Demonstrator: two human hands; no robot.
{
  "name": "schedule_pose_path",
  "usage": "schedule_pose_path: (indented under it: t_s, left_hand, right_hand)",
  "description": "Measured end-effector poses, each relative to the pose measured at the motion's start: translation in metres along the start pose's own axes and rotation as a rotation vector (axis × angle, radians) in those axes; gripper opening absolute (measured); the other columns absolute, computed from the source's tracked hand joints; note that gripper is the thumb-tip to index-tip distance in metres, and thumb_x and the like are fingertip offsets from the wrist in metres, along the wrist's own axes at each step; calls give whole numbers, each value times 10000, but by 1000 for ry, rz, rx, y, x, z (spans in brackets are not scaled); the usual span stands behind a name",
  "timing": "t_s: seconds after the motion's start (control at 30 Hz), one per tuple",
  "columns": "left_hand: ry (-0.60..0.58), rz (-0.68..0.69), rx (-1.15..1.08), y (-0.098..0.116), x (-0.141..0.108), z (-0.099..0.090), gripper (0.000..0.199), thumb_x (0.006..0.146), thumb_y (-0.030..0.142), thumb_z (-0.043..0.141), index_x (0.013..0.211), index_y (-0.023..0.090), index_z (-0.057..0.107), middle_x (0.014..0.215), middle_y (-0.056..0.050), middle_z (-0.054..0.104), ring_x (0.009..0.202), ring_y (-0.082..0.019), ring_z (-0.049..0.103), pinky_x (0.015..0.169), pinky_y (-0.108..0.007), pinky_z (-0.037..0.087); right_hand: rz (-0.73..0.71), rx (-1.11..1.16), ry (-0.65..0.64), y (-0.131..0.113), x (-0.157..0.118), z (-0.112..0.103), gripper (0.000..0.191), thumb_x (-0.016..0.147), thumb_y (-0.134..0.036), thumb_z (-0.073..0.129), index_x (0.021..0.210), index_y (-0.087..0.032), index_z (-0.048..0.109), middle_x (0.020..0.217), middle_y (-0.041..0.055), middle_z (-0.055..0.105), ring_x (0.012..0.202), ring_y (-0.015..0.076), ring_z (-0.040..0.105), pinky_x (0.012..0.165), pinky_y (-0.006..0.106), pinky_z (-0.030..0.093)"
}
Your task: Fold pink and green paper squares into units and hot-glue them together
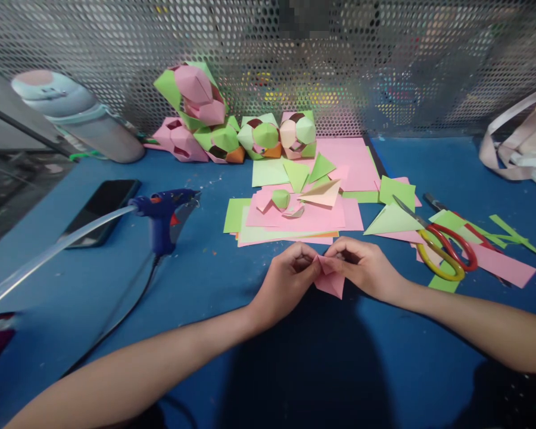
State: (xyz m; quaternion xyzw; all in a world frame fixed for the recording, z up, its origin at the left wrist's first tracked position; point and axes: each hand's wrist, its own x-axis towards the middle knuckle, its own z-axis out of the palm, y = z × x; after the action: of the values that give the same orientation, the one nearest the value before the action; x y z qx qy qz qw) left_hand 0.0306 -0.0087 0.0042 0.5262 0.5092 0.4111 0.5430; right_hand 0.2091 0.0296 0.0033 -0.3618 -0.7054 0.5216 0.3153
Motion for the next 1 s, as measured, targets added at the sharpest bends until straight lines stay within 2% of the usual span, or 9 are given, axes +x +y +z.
schedule_pose_path:
  t_s: [0.33, 0.57, 0.77, 0.9, 1.0]
  left_hand:
    - [-44, -21, -77, -2, 1, 1, 110, 822, 246, 632, 838, 145, 591, 723, 4, 610, 660, -89, 576, 599, -185, 448]
    - [-100, -14, -142, -4, 0, 1, 145, 828, 285, 628, 867, 151, 587, 783, -17, 628, 722, -120, 608, 670, -231, 491]
    - [-24, 21, 20, -6, -1, -1, 145, 833, 284, 617, 783, 149, 598, 701, 0, 598, 637, -97, 540, 586, -205, 426]
    - [26, 27, 45, -5, -1, -1, 144, 833, 282, 606, 773, 153, 585, 694, 3, 602, 631, -103, 551, 586, -212, 431]
    - [43, 48, 123, -6, 0, -1, 117, 821, 244, 604, 753, 155, 571, 681, 7, 591, 625, -103, 545, 583, -213, 425]
  right_hand:
    - [-154, -238, 68, -1, -2, 1, 108, 888, -236, 578, 836, -166, 642, 776, 20, 622, 694, 114, 566, 611, 238, 438]
    - [-260, -324, 77, 3, -4, 0, 136, 914, -223, 534, 836, -169, 632, 773, 25, 631, 696, 118, 571, 627, 253, 451]
    - [-302, -334, 91, 7, -5, 1, 105, 908, -210, 544, 865, -168, 631, 786, 31, 624, 706, 121, 572, 634, 253, 464]
    - [-296, -354, 123, 10, -4, 2, 85, 869, -240, 609, 882, -158, 630, 763, 28, 613, 659, 116, 555, 591, 247, 452]
    - [-328, -399, 104, 13, -5, 2, 111, 902, -208, 555, 844, -166, 640, 741, 25, 640, 652, 114, 575, 580, 237, 448]
